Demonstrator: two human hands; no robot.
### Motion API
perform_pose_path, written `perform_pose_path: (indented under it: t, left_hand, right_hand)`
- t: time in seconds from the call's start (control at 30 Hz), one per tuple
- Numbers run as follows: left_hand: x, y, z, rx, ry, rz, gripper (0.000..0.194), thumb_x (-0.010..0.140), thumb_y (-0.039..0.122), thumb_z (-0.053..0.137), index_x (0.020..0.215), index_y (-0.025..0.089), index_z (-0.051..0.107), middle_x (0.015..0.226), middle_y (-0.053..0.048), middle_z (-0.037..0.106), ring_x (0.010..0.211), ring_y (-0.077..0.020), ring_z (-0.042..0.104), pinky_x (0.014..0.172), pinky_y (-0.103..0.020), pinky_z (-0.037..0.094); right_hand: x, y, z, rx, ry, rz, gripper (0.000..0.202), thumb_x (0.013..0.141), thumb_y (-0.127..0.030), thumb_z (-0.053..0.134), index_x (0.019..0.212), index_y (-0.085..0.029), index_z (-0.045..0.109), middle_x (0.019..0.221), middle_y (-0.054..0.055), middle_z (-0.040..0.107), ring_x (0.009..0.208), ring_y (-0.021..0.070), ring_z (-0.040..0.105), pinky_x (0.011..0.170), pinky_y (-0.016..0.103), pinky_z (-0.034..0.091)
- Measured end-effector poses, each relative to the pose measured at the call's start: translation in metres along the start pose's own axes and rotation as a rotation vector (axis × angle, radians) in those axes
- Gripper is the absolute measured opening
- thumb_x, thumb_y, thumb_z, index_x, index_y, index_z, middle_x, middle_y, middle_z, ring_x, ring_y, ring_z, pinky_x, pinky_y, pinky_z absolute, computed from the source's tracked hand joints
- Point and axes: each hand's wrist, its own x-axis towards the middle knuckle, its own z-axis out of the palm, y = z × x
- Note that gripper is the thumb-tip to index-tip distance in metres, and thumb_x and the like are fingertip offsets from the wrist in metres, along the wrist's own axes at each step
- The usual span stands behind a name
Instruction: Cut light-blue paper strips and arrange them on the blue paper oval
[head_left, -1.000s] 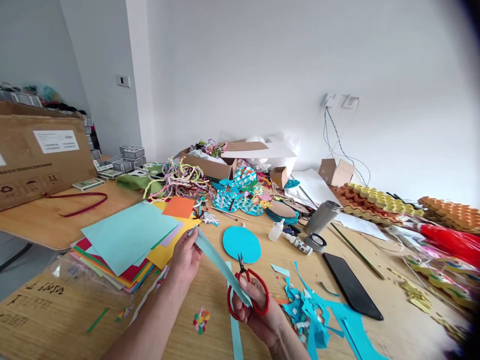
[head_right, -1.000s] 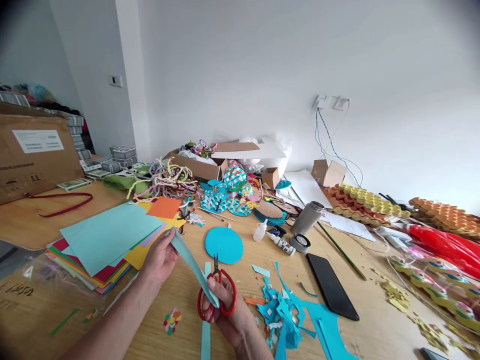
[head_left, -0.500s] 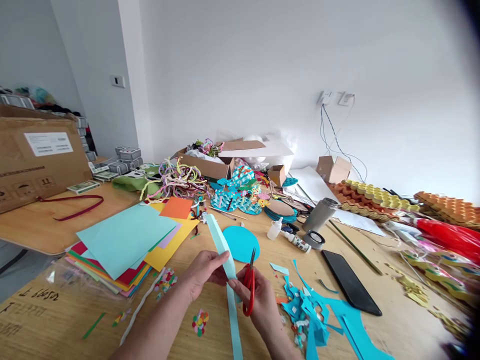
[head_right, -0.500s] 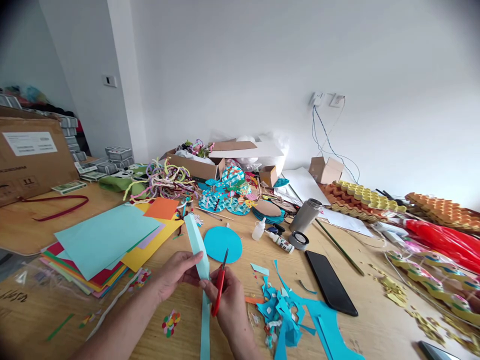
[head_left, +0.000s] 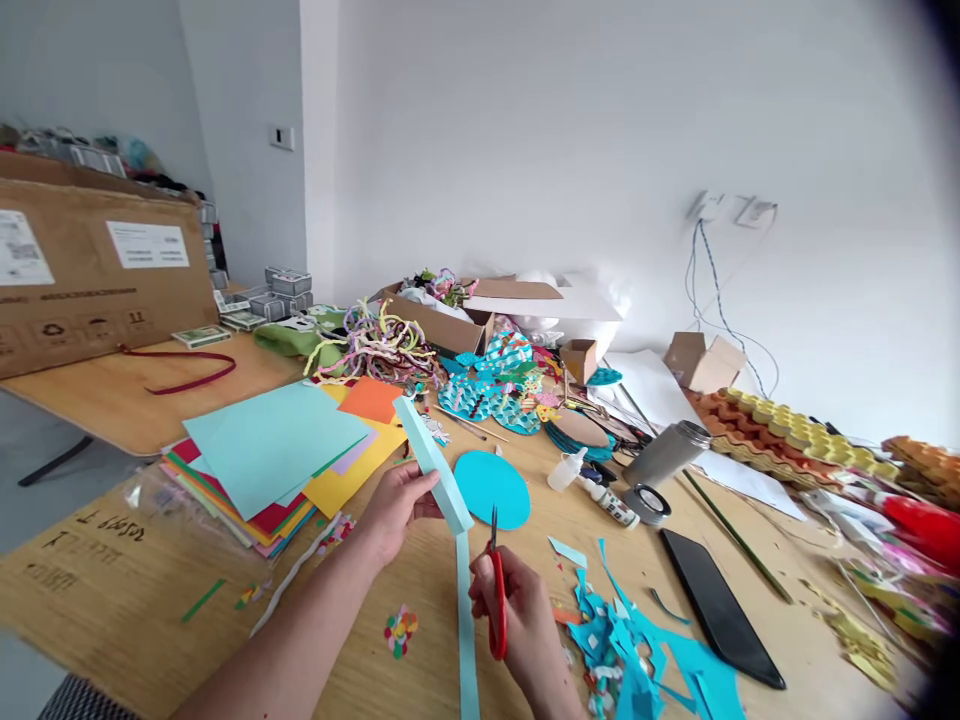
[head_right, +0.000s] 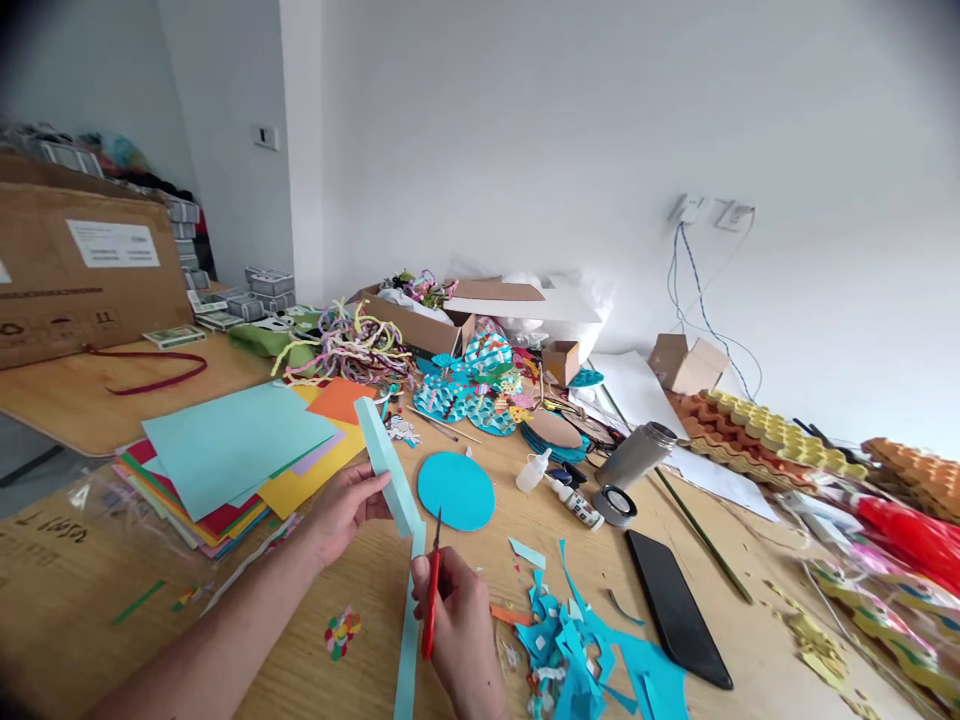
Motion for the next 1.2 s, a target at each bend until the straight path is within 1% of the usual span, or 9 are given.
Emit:
perform_pose_path:
  t: [0.1,0.2,0.3,0.4,0.5,0.67,0.83,1.03,1.2]
  left_hand:
    - [0.002,0.001,-0.003,-0.033,0.055,0.025,0.032,0.06,0.038,0.078,0.075,0.015,0.062,0.067,-0.003,0.068,0.058,-0.016,0.062,0.055,-0.03,0.054]
    - [0.003,0.002,-0.004,-0.044,0.076,0.037,0.031,0.06,0.037,0.077,0.076,0.015,0.061,0.067,-0.002,0.067,0.057,-0.0154,0.062,0.055,-0.029,0.054]
    - [0.003,0.002,-0.004,-0.036,0.077,0.036,0.03,0.06,0.036,0.076,0.076,0.015,0.062,0.067,-0.002,0.067,0.057,-0.0152,0.062,0.055,-0.029,0.053]
    - [0.002,0.002,-0.002,-0.009,0.067,0.032,0.028,0.061,0.036,0.074,0.075,0.014,0.063,0.065,-0.003,0.066,0.057,-0.0156,0.062,0.055,-0.028,0.053]
    - [0.001,0.002,0.0,0.029,0.052,0.025,0.026,0.062,0.035,0.073,0.073,0.013,0.065,0.062,-0.002,0.065,0.055,-0.0158,0.061,0.052,-0.027,0.051]
    - [-0.001,0.002,0.004,0.081,0.035,0.029,0.023,0.062,0.034,0.072,0.068,0.014,0.064,0.06,-0.001,0.062,0.053,-0.0145,0.058,0.049,-0.026,0.051]
    - [-0.002,0.002,0.005,0.11,0.016,0.031,0.023,0.064,0.035,0.07,0.07,0.014,0.064,0.061,-0.001,0.061,0.054,-0.0145,0.057,0.048,-0.028,0.053]
    - [-0.005,0.003,0.006,0.153,-0.011,0.012,0.026,0.063,0.036,0.072,0.073,0.014,0.064,0.063,-0.002,0.063,0.056,-0.0166,0.06,0.048,-0.027,0.052]
    - [-0.006,0.003,0.005,0.213,-0.069,-0.05,0.027,0.061,0.035,0.074,0.075,0.013,0.064,0.066,-0.005,0.067,0.057,-0.0172,0.063,0.049,-0.026,0.05]
  right_hand:
    - [-0.001,0.0,0.001,-0.055,-0.072,0.068,0.051,0.082,-0.066,0.048,0.069,-0.017,0.051,0.058,0.0,0.053,0.05,0.0126,0.053,0.047,0.023,0.04]
    - [-0.002,-0.001,0.002,-0.091,-0.161,0.139,0.05,0.082,-0.066,0.048,0.068,-0.017,0.049,0.056,-0.001,0.053,0.048,0.0126,0.053,0.045,0.022,0.038]
    - [-0.002,-0.002,0.002,-0.117,-0.221,0.141,0.047,0.082,-0.063,0.051,0.066,-0.018,0.047,0.055,-0.002,0.052,0.048,0.0123,0.053,0.045,0.021,0.037]
    - [-0.003,-0.001,0.003,-0.145,-0.247,0.119,0.046,0.081,-0.061,0.053,0.064,-0.019,0.045,0.053,-0.003,0.05,0.047,0.0121,0.052,0.044,0.021,0.035]
    - [-0.005,-0.001,0.003,-0.147,-0.253,0.115,0.046,0.081,-0.061,0.053,0.063,-0.019,0.045,0.052,-0.003,0.049,0.046,0.012,0.051,0.043,0.021,0.034]
    - [-0.006,-0.005,0.004,-0.131,-0.256,0.15,0.048,0.08,-0.062,0.053,0.062,-0.019,0.045,0.05,-0.004,0.047,0.042,0.0105,0.048,0.04,0.02,0.033]
    - [-0.005,-0.007,0.005,-0.139,-0.245,0.152,0.049,0.078,-0.063,0.055,0.059,-0.02,0.043,0.049,-0.004,0.045,0.04,0.0095,0.044,0.039,0.02,0.029]
    - [-0.003,-0.006,0.003,-0.167,-0.217,0.143,0.05,0.077,-0.065,0.055,0.058,-0.019,0.044,0.048,-0.003,0.048,0.041,0.0092,0.042,0.04,0.02,0.025]
    - [-0.003,-0.004,0.003,-0.166,-0.197,0.145,0.051,0.076,-0.066,0.055,0.059,-0.019,0.046,0.048,-0.002,0.05,0.041,0.01,0.044,0.04,0.021,0.026]
